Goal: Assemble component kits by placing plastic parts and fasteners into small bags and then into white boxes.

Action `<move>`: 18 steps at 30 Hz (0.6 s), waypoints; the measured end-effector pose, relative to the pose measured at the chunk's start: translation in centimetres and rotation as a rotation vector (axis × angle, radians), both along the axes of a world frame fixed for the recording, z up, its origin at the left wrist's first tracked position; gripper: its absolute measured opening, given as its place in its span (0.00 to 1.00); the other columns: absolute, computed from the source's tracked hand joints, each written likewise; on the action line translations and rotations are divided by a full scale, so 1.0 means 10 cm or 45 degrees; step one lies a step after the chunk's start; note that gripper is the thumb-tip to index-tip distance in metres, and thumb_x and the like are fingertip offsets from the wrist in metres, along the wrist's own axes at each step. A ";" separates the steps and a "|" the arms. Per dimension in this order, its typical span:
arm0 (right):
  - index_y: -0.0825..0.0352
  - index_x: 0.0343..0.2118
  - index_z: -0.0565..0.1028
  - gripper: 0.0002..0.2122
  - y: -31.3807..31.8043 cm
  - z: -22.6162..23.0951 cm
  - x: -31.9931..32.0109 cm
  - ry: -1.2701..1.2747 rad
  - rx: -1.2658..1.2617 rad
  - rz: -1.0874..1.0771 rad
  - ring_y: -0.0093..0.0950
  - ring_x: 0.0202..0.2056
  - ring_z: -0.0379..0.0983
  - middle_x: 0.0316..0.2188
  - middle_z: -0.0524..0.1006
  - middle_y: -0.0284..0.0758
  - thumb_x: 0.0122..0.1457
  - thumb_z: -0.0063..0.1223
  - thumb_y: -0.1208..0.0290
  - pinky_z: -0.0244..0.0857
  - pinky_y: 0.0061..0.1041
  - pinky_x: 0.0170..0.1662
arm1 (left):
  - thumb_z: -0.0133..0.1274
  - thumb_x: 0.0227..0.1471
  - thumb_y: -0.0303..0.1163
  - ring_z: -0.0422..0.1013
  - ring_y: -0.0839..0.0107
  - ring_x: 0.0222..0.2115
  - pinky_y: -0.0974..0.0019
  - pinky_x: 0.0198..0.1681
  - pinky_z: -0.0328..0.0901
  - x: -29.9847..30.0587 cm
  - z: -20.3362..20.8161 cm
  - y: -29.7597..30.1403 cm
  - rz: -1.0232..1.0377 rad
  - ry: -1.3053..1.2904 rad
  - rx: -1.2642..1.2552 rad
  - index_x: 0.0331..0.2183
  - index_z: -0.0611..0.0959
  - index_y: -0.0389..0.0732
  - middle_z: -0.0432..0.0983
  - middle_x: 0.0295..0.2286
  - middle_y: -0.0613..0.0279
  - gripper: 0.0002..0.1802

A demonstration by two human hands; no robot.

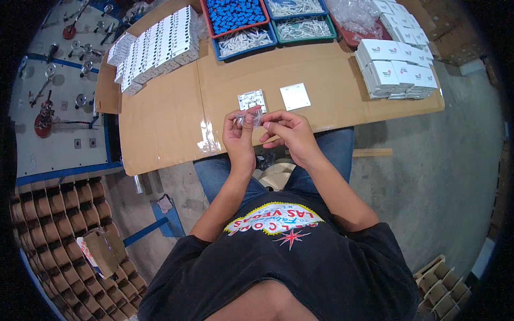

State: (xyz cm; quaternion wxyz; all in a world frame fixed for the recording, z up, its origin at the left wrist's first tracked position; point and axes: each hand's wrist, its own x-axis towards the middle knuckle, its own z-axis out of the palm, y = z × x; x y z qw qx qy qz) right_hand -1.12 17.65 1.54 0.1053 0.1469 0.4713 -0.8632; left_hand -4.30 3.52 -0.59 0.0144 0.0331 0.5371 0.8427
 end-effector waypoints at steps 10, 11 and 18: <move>0.71 0.47 0.76 0.10 -0.03 0.04 0.02 -0.004 -0.132 -0.052 0.28 0.34 0.81 0.36 0.80 0.36 0.64 0.55 0.76 0.79 0.28 0.32 | 0.57 0.62 0.30 0.76 0.66 0.46 0.67 0.51 0.68 0.02 -0.04 0.02 0.029 0.004 -0.087 0.42 0.71 0.38 0.81 0.43 0.47 0.12; 0.71 0.48 0.76 0.11 -0.02 0.02 0.01 -0.025 -0.118 -0.046 0.28 0.33 0.81 0.36 0.80 0.36 0.64 0.55 0.76 0.79 0.28 0.32 | 0.57 0.62 0.30 0.77 0.66 0.45 0.67 0.51 0.69 0.02 -0.04 0.02 0.020 0.010 -0.103 0.42 0.71 0.38 0.81 0.43 0.47 0.12; 0.71 0.45 0.79 0.09 0.09 -0.10 -0.03 -0.031 -0.025 0.014 0.29 0.32 0.81 0.35 0.81 0.37 0.63 0.56 0.76 0.78 0.27 0.29 | 0.56 0.63 0.28 0.76 0.68 0.45 0.68 0.51 0.68 0.03 -0.03 0.01 -0.039 0.024 -0.118 0.43 0.73 0.37 0.80 0.42 0.50 0.10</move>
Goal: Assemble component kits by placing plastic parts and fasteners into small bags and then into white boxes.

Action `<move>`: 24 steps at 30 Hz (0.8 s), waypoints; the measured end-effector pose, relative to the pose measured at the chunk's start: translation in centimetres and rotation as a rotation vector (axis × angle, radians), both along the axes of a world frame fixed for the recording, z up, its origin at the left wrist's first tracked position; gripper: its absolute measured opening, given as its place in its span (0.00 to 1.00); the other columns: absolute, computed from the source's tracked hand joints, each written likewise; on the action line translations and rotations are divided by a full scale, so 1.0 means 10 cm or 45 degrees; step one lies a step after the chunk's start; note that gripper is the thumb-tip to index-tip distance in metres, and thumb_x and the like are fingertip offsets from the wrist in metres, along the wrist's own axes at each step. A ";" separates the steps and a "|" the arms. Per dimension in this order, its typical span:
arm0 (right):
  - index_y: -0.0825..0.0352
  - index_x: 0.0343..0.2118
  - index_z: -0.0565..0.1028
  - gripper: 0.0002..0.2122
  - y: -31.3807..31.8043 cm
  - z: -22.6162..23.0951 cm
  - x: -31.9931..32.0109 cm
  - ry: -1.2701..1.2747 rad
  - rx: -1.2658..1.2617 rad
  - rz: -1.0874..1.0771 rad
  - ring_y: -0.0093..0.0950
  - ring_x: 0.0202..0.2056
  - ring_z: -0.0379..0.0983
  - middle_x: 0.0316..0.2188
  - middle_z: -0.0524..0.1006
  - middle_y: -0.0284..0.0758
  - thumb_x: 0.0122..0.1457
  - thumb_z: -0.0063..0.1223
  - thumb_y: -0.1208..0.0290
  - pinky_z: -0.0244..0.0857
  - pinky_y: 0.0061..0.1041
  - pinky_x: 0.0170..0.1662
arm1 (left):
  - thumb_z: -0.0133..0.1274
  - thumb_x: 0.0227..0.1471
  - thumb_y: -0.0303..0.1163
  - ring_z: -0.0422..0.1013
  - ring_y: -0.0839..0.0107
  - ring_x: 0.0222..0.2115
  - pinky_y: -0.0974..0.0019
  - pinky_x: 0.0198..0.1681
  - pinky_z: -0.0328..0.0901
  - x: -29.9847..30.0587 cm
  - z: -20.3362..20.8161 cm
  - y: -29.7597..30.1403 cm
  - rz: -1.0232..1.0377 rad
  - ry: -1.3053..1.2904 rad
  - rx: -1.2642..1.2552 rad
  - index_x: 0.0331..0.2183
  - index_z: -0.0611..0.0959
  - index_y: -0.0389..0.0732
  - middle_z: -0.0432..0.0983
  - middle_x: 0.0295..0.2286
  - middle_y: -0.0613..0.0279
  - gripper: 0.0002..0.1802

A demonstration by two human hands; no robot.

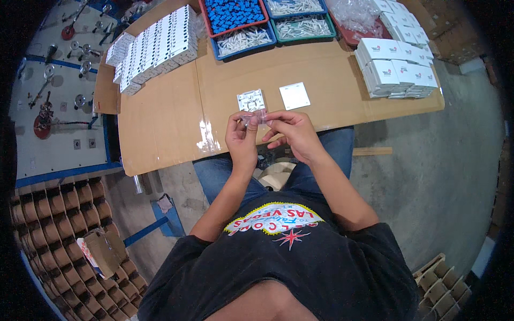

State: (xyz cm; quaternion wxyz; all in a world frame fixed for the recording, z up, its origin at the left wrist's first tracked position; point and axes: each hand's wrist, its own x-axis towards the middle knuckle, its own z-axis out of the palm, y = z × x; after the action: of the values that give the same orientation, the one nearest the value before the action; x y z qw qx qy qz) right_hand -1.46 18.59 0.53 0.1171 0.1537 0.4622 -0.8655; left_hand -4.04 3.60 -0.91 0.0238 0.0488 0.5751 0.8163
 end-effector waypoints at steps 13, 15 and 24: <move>0.70 0.44 0.80 0.10 0.17 -0.07 -0.07 -0.108 0.054 0.033 0.27 0.29 0.82 0.34 0.82 0.36 0.63 0.59 0.72 0.76 0.23 0.29 | 0.46 0.68 0.29 0.73 0.74 0.46 0.68 0.53 0.65 0.03 -0.08 -0.03 -0.106 0.044 -0.071 0.48 0.74 0.35 0.78 0.44 0.58 0.10; 0.70 0.44 0.80 0.10 0.19 -0.08 -0.08 -0.129 0.034 0.032 0.27 0.28 0.81 0.34 0.82 0.36 0.62 0.60 0.72 0.76 0.23 0.29 | 0.44 0.68 0.29 0.71 0.75 0.46 0.69 0.53 0.64 0.03 -0.07 -0.04 -0.132 0.049 -0.075 0.49 0.74 0.36 0.76 0.44 0.60 0.11; 0.70 0.45 0.79 0.09 0.19 -0.06 -0.08 -0.144 0.007 0.102 0.27 0.29 0.81 0.34 0.81 0.36 0.62 0.58 0.75 0.78 0.26 0.29 | 0.39 0.69 0.28 0.73 0.71 0.47 0.66 0.54 0.65 0.01 -0.05 -0.06 -0.094 -0.012 -0.124 0.51 0.72 0.37 0.77 0.45 0.54 0.12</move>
State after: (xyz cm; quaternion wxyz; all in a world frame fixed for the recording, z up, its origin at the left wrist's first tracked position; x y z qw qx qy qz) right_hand -2.22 20.50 -0.10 0.1769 0.1840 0.4631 -0.8488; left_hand -3.97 3.04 -1.45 0.0591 0.0648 0.6117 0.7862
